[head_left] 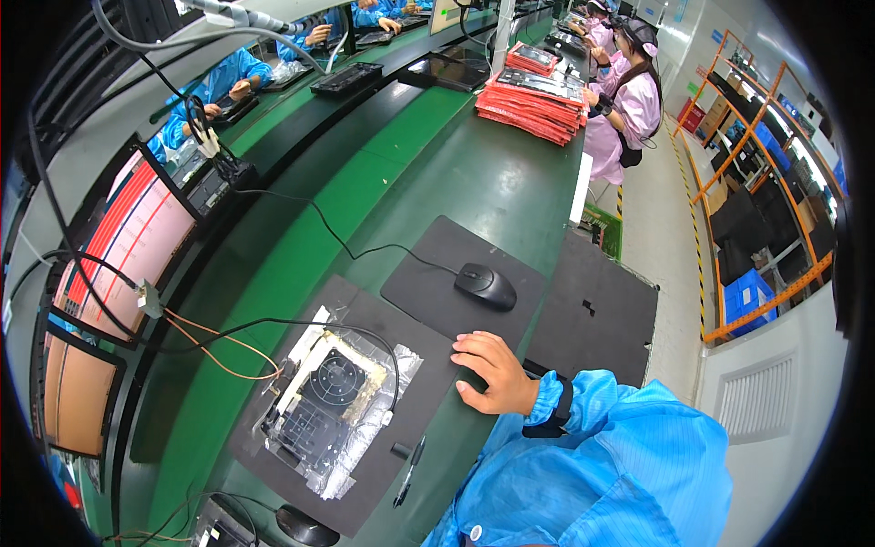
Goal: Inspecting and assembling a tablet screen and electronic components on a production line.
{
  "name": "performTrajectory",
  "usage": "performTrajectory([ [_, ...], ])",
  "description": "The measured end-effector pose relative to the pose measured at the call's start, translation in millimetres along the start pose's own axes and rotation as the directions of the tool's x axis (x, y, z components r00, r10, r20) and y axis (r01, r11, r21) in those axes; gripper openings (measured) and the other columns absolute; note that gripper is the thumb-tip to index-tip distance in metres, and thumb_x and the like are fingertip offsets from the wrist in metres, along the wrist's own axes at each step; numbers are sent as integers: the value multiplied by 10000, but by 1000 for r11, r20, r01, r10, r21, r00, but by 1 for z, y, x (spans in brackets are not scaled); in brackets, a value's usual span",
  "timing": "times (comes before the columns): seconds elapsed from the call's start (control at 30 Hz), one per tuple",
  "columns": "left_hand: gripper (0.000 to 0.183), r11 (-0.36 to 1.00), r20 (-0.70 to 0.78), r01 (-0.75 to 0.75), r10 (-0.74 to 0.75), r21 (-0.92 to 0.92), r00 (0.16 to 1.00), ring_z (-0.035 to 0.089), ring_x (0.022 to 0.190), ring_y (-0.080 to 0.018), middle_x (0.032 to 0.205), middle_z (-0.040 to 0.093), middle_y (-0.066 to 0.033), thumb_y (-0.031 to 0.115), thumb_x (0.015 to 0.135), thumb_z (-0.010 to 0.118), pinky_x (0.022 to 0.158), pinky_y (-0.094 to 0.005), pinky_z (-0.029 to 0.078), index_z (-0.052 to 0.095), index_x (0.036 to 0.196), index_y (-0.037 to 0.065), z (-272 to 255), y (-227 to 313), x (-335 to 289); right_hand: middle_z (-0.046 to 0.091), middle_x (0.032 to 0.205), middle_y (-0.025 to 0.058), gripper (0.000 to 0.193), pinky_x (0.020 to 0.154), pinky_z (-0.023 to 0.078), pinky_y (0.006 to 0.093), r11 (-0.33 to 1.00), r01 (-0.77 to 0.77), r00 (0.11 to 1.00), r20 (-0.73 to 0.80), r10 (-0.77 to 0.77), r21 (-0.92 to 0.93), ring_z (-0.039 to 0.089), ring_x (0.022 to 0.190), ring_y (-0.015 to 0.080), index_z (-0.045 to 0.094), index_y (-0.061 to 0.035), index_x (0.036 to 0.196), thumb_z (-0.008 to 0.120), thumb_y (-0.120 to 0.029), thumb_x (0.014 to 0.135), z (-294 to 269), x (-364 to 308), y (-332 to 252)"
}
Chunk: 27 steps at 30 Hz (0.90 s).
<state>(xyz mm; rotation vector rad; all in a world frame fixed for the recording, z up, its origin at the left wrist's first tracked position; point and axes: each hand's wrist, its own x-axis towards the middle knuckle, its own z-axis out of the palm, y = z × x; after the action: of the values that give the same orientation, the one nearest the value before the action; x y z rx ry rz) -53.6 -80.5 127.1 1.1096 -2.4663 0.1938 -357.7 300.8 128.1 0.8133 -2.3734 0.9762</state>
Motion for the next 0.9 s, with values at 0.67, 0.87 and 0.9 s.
performTrajectory([
  [0.67, 940, 988, 114, 122, -111, -92, 987, 315, 1383, -541, 1499, 309, -374, 406, 870, 739, 1134, -637, 257, 273, 1514, -95, 12, -21, -6, 597, 1271, 158, 458, 1046, 442, 496, 997, -55, 990, 127, 61, -46, 581, 1226, 338, 626, -21, 1187, 751, -121, 758, -1, 4, -3],
  [0.87, 946, 986, 13, 127, -127, -106, 992, 343, 1371, -537, 1497, 329, -364, 469, 878, 714, 1115, -642, 285, 294, 1511, -95, 8, -5, -3, 596, 1270, 156, 440, 1055, 431, 492, 997, -50, 990, 127, 56, -53, 579, 1228, 335, 626, -16, 1191, 736, -123, 779, 1, 0, -1],
  [0.9, 945, 985, -8, 133, -135, -111, 991, 347, 1369, -537, 1495, 336, -363, 476, 879, 712, 1113, -645, 288, 298, 1510, -93, 8, -4, -2, 597, 1269, 156, 432, 1057, 429, 490, 997, -52, 992, 113, 57, -49, 578, 1228, 334, 627, -14, 1190, 732, -122, 785, 1, -1, 0],
])
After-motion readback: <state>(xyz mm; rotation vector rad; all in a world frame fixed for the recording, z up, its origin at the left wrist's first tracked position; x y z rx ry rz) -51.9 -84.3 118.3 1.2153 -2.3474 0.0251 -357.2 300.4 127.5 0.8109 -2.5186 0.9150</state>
